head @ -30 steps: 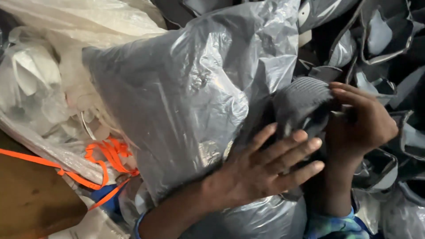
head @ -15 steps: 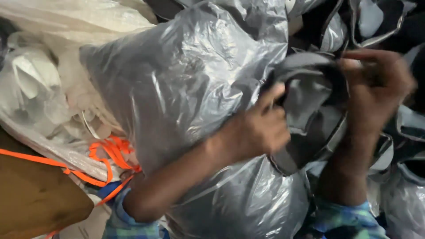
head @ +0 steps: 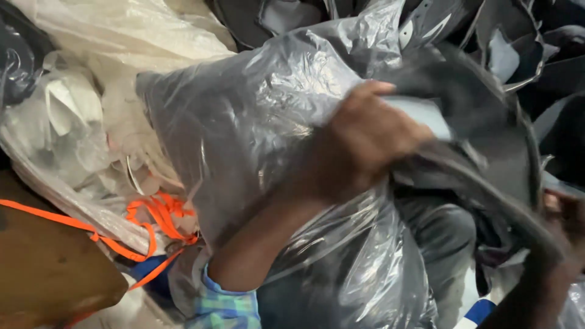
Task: The person inspects shoe uppers and uses a small tool to trim excess threads or material.
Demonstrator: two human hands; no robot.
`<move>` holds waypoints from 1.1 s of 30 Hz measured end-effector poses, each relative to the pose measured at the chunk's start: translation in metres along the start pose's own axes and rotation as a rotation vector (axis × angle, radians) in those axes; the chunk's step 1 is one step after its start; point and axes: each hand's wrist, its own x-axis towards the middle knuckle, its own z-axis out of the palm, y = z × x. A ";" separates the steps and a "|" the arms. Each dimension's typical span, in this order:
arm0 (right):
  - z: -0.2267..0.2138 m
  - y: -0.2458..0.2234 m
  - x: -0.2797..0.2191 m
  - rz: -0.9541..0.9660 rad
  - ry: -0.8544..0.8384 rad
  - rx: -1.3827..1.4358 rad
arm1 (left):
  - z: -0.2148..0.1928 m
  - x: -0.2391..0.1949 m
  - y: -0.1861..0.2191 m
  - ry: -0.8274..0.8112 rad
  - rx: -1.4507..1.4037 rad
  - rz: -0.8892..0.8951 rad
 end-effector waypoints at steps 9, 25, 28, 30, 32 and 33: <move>0.023 -0.076 -0.018 0.112 -0.060 0.016 | -0.109 -0.087 0.057 1.002 0.211 -0.360; 0.096 -0.049 0.006 0.090 -0.632 0.007 | -0.106 -0.068 0.064 0.623 -0.119 -0.540; 0.105 -0.108 -0.012 0.412 -0.871 -0.418 | -0.097 -0.073 0.057 0.676 -0.089 -0.609; 0.107 -0.091 -0.022 0.387 -0.824 -0.362 | -0.094 -0.073 0.049 0.678 -0.093 -0.630; 0.111 -0.066 -0.034 0.361 -0.782 -0.312 | -0.092 -0.075 0.045 0.684 -0.094 -0.658; 0.113 -0.050 -0.040 0.374 -0.769 -0.143 | -0.091 -0.076 0.044 0.686 -0.102 -0.664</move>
